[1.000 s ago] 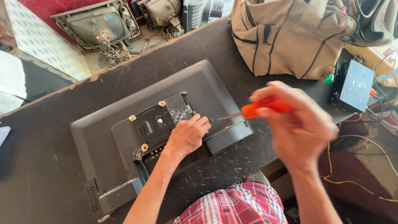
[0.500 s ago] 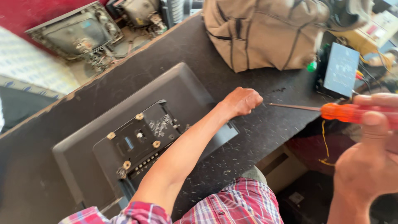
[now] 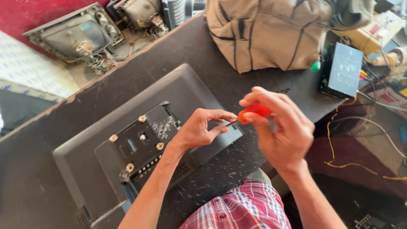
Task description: The person uses a screwdriver to unscrew screws from the back panel of a television lying face-down on a workbench, working around the mounting bracket and ports. They then set the screwdriver down, reposition the television, and use a green tool to pry along the seam of the back cover.
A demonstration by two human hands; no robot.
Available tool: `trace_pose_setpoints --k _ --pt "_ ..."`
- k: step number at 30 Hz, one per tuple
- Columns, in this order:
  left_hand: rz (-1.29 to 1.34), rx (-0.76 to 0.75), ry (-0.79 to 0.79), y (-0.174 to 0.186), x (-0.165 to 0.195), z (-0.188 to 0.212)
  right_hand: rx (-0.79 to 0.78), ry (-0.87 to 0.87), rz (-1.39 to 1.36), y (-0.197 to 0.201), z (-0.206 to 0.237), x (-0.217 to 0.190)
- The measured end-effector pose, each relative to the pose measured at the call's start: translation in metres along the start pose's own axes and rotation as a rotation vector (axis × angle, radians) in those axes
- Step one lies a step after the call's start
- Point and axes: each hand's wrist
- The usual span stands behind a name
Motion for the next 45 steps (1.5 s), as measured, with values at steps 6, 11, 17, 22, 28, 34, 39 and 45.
trace_pose_setpoints --k 6,11,17,22,28,34,39,45 --pt "-0.019 0.093 0.038 0.001 -0.002 0.012 -0.125 0.064 0.015 -0.021 0.006 0.007" --pt "-0.024 0.114 0.081 -0.002 -0.012 0.012 -0.132 0.080 0.043 -0.023 0.007 0.006" --pt "-0.033 0.126 0.041 -0.005 -0.012 0.010 -0.117 0.090 0.072 -0.022 0.007 0.006" --pt "-0.048 0.132 0.027 -0.007 -0.013 0.008 -0.124 0.091 0.082 -0.021 0.007 0.006" --pt "-0.056 0.136 0.013 -0.007 -0.013 0.008 -0.105 0.084 0.094 -0.021 0.007 0.007" --pt "-0.051 0.135 -0.024 -0.007 -0.014 0.009 -0.056 0.119 0.152 -0.020 0.008 0.008" --pt "-0.078 0.140 -0.014 -0.008 -0.018 0.010 -0.014 0.196 0.221 -0.019 0.010 0.011" --pt "-0.063 0.137 -0.037 -0.009 -0.023 0.010 0.006 0.279 0.306 -0.019 0.010 0.011"
Point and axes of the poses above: each hand's wrist, its own z-axis away from the middle knuckle, its own y-axis out of the back of the hand, x = y × z, and after that the axes turned 15 degrees about x, right-handed
